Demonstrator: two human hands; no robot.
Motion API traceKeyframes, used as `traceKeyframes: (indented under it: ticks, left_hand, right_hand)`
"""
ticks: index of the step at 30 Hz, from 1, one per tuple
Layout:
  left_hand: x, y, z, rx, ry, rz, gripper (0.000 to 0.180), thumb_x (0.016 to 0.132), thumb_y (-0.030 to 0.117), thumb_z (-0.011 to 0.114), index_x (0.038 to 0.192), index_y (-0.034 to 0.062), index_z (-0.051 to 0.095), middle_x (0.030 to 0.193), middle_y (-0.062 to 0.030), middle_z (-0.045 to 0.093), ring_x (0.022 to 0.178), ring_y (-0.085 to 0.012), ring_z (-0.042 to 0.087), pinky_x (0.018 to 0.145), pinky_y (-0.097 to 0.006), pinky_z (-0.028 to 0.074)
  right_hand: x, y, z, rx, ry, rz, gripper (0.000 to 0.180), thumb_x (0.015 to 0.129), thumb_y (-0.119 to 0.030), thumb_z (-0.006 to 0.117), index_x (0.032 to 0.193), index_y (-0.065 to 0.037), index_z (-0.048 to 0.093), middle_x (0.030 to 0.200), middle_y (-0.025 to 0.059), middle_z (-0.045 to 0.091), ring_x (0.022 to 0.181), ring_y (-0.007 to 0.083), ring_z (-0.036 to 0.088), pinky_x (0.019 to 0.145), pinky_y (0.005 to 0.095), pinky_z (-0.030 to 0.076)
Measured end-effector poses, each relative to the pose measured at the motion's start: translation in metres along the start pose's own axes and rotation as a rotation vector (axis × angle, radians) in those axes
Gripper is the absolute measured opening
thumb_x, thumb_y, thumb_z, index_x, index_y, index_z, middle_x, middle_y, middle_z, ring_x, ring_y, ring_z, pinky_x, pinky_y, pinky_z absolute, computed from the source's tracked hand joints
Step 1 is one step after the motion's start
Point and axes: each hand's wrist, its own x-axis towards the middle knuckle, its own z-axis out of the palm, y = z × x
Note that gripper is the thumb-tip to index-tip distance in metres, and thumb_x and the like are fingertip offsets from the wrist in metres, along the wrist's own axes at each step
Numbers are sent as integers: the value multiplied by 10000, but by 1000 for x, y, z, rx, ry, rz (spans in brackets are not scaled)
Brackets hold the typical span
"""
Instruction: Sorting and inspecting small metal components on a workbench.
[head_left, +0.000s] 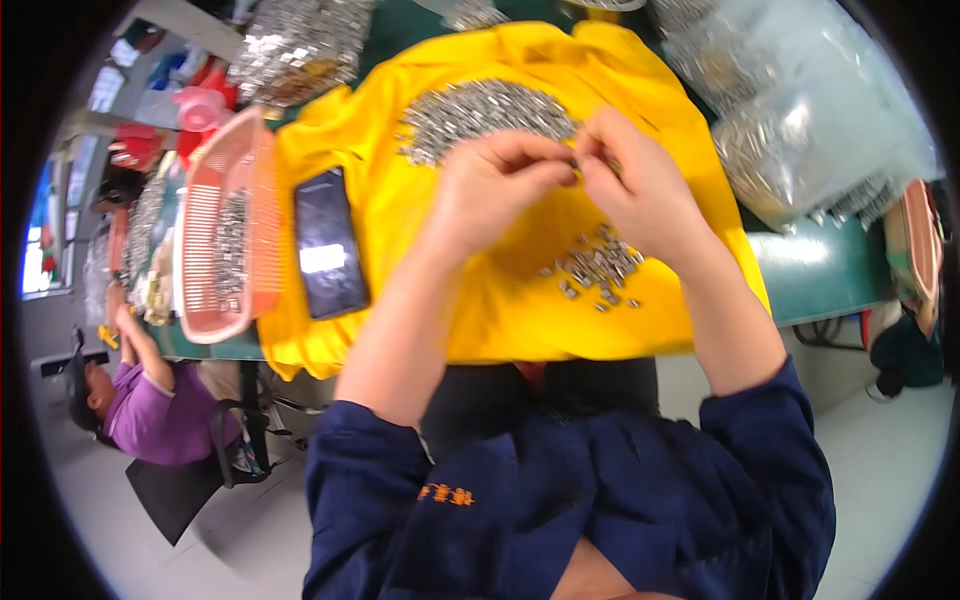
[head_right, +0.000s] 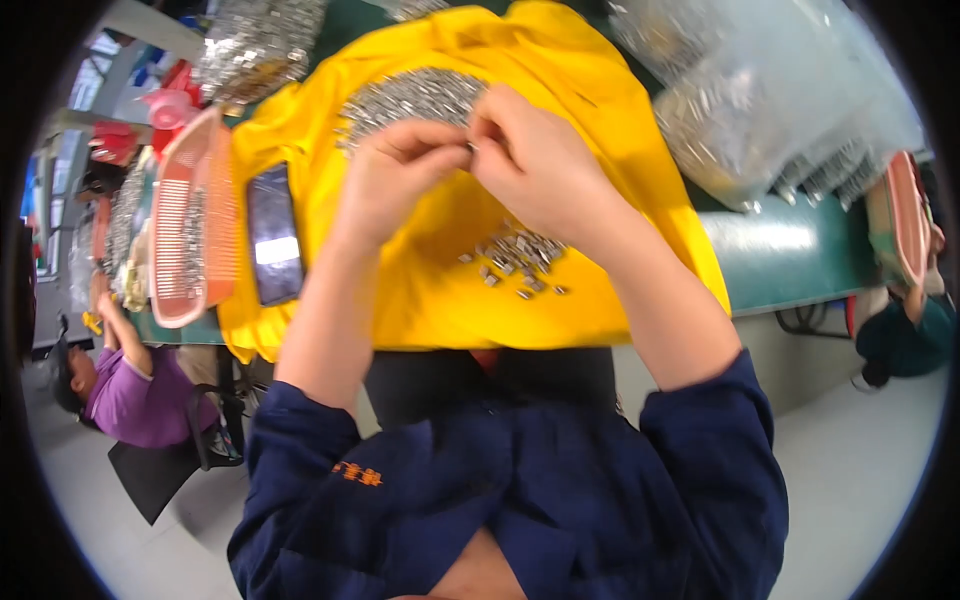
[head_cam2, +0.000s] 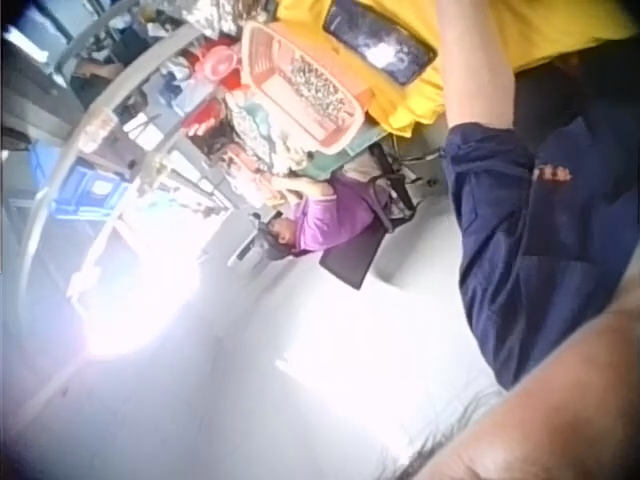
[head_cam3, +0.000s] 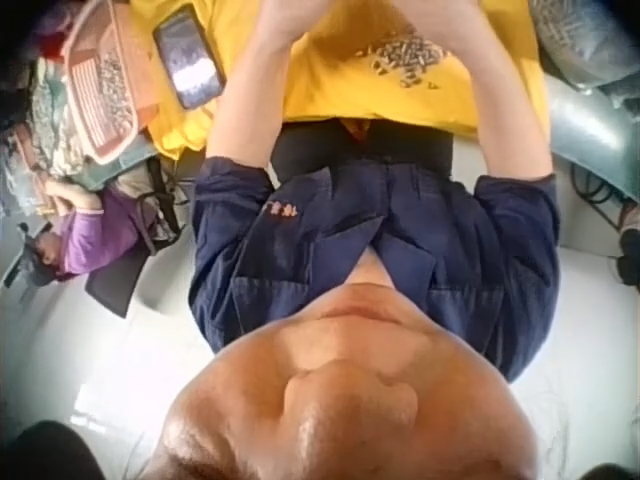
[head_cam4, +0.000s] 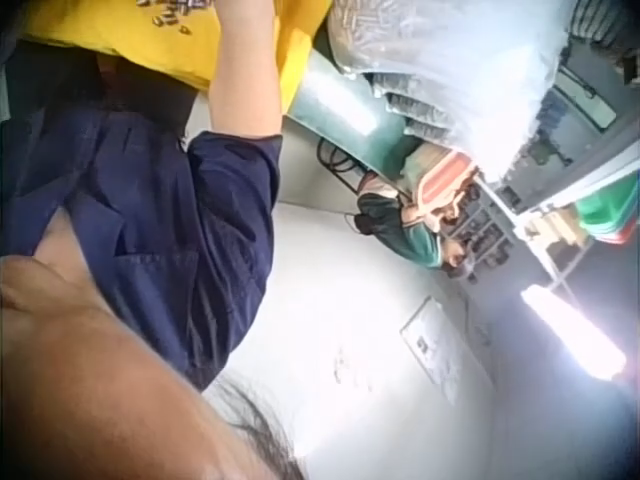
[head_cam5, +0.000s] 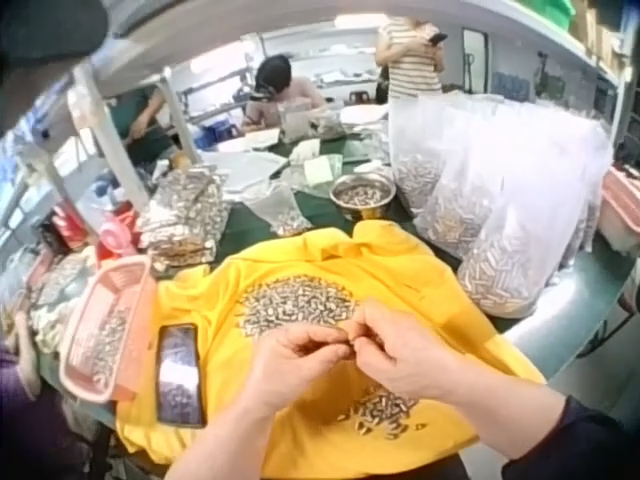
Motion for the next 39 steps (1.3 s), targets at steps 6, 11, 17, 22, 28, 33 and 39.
traceKeyframes:
  ticks: [6,11,17,22,28,33,39]
  left_hand:
    - [-4,-8,-9,-143,-77,-80,86,715,3,604,795,-9,576,762,-50,606,698,-88,574,638,-200,464]
    - [0,12,-9,-138,-152,-69,107,703,-51,591,792,-2,556,791,-59,596,705,-113,574,658,-227,473]
    - [25,33,-27,149,-34,77,88,684,6,622,760,5,576,730,-32,589,662,-85,551,618,-208,458]
    - [73,61,-83,700,256,216,112,737,33,579,843,16,609,767,-47,619,709,-95,579,650,-216,455]
    - [161,82,-134,1298,242,202,215,753,208,522,883,70,621,851,-99,621,791,-238,594,710,-309,459]
    - [224,21,-123,1348,51,320,226,645,235,546,790,98,654,782,-110,619,755,-272,584,693,-351,458]
    - [215,28,-129,1576,-45,29,188,627,224,556,754,143,668,785,-85,624,742,-262,591,658,-367,480]
  right_hand:
    - [-2,-3,-1,36,-109,2,73,733,-66,481,792,-36,451,628,134,505,573,277,512,527,325,403]
    - [-4,-13,-8,126,-70,-19,73,727,-55,486,784,-35,445,633,127,508,579,274,517,528,324,402]
    - [-1,-1,-33,158,328,-118,61,730,3,451,775,-34,433,652,50,458,559,133,448,528,234,370]
    - [-5,-4,-48,378,313,81,88,740,35,446,792,-36,447,634,-7,422,540,33,371,475,180,309]
    - [-6,-14,-33,231,269,-48,93,733,39,450,784,-38,449,672,6,422,569,65,380,509,198,330]
    - [-17,-1,-42,186,332,48,83,740,37,432,775,-38,442,687,8,390,598,62,359,530,194,317]
    - [-13,-6,-30,307,261,24,66,758,25,419,792,-31,419,680,-7,364,574,53,329,524,185,299]
